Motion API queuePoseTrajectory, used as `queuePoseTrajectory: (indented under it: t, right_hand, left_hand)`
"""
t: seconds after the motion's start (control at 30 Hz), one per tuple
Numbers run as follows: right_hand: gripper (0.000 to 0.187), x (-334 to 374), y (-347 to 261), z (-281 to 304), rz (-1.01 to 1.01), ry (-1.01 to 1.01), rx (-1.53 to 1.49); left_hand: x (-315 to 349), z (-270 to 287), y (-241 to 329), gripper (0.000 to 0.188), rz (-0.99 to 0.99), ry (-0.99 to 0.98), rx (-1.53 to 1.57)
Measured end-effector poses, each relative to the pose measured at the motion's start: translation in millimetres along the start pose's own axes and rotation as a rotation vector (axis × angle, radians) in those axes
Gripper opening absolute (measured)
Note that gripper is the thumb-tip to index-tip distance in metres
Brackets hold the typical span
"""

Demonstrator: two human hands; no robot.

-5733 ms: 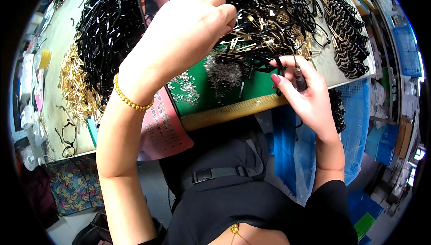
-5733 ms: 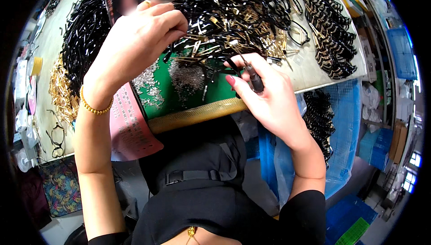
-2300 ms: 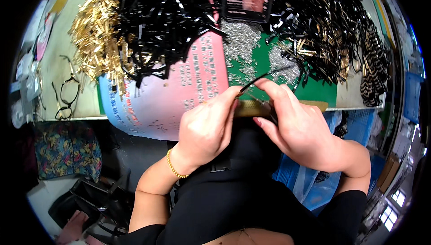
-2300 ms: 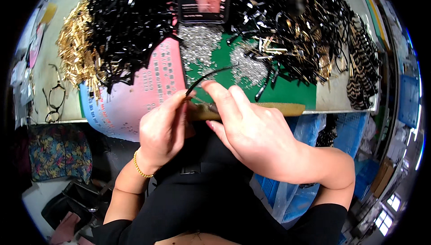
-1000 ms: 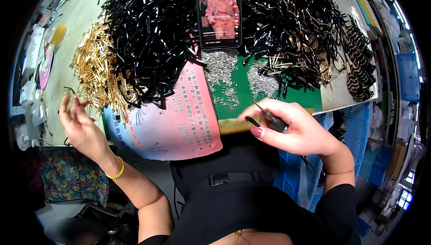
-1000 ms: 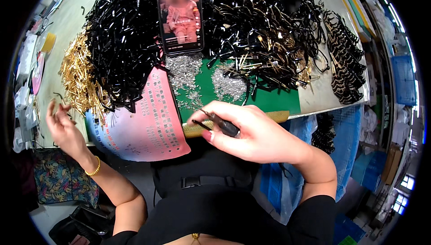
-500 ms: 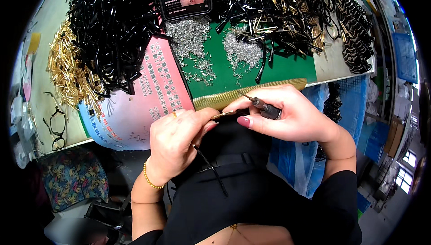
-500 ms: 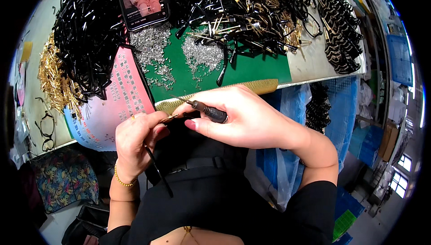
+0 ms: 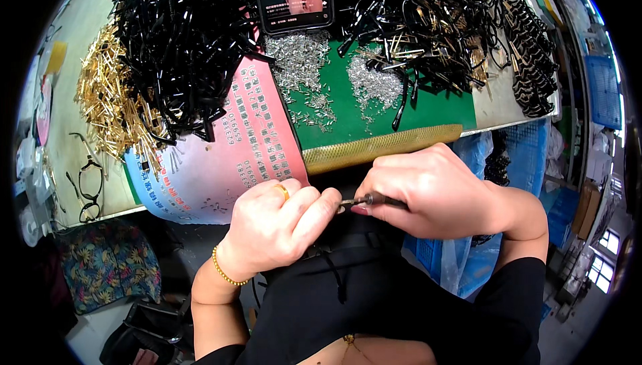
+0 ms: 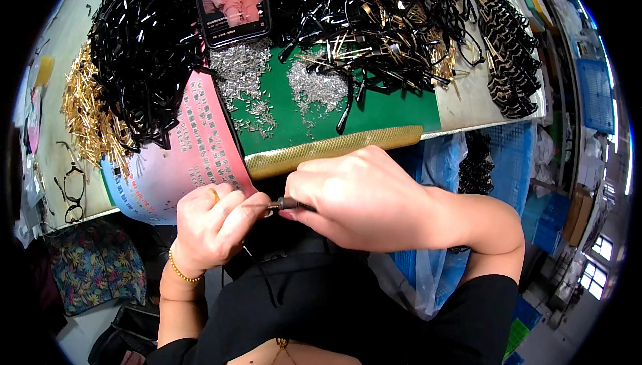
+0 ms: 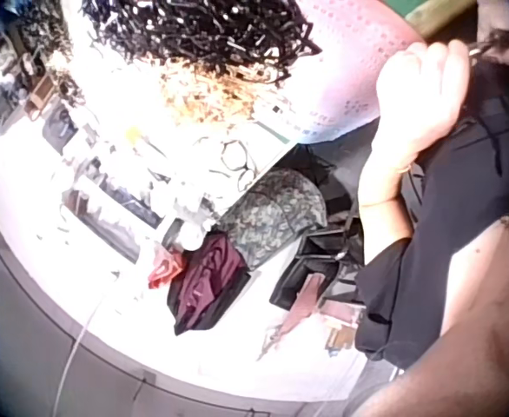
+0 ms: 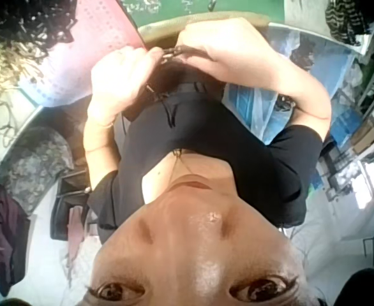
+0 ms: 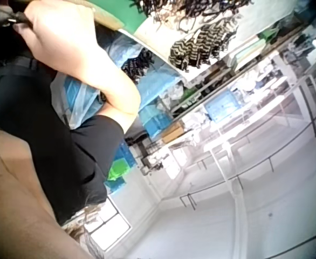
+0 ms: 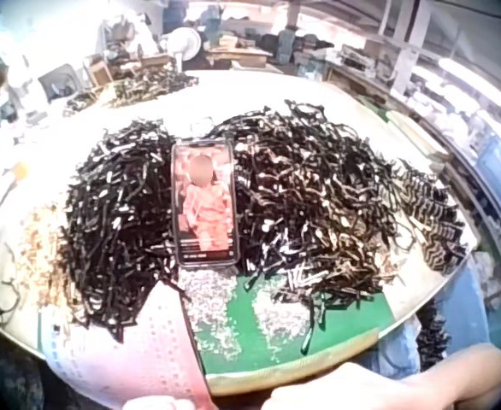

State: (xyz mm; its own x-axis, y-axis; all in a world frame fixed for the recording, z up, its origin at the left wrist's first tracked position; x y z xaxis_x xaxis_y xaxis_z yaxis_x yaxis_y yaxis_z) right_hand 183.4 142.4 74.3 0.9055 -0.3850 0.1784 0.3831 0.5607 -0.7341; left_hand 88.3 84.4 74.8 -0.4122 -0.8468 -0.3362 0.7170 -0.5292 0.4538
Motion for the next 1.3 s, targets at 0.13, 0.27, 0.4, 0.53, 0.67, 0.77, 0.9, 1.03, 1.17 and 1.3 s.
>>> queuePoseTrajectory:
  t: [0.13, 0.27, 0.4, 0.53, 0.67, 0.77, 0.9, 1.03, 1.17, 1.3]
  right_hand:
    - [0.051, 12, 45, 10, -0.381, 0.004, -0.394]
    - [0.030, 30, 54, 39, -0.180, 0.387, 0.460]
    - [0.026, 29, 76, 44, -0.241, 0.450, 0.606]
    - [0.033, 34, 68, 60, -0.225, 0.480, 0.506]
    - [0.033, 40, 58, 36, -0.242, 0.260, 0.480]
    - [0.038, 45, 65, 24, -0.319, 0.148, 0.463]
    - [0.042, 45, 71, 21, -0.321, 0.151, 0.440]
    - [0.040, 43, 71, 22, -0.314, 0.171, 0.431]
    - [0.040, 40, 70, 21, -0.275, 0.128, 0.441]
    - [0.042, 38, 69, 20, -0.262, 0.105, 0.461]
  left_hand:
    - [15, -17, -26, 0.023, 0.147, -0.113, 0.085]
    - [25, -12, -52, 0.011, 0.395, 0.046, 0.394]
    - [19, -24, -58, 0.013, 0.701, 0.090, 0.670]
    - [5, -45, -59, 0.014, 0.792, 0.123, 0.907]
    - [-23, -52, -58, 0.014, 0.714, 0.120, 0.873]
    - [-36, -56, -47, 0.016, 0.669, 0.017, 0.890]
    - [-33, -68, -48, 0.019, 0.713, -0.022, 0.970]
    - [-23, -70, -47, 0.019, 0.762, -0.051, 1.012]
    - [-8, -65, -44, 0.017, 0.793, 0.013, 1.067]
    - [2, -58, -51, 0.016, 0.817, 0.069, 1.030]
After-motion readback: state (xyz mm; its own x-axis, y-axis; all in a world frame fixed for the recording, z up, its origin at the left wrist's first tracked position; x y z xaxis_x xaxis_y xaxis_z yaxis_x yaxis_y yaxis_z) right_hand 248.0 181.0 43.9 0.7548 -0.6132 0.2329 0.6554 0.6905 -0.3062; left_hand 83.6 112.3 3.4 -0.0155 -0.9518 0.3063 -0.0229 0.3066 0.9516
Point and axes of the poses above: each hand's wrist, its own x-axis away from the middle knuckle, its own z-axis out of the back of the hand, y = z × x, the point moved 10 cm from there along -x, towards the middle knuckle, and after that the axes turned 5 degrees about z, right-handed, at the moved point
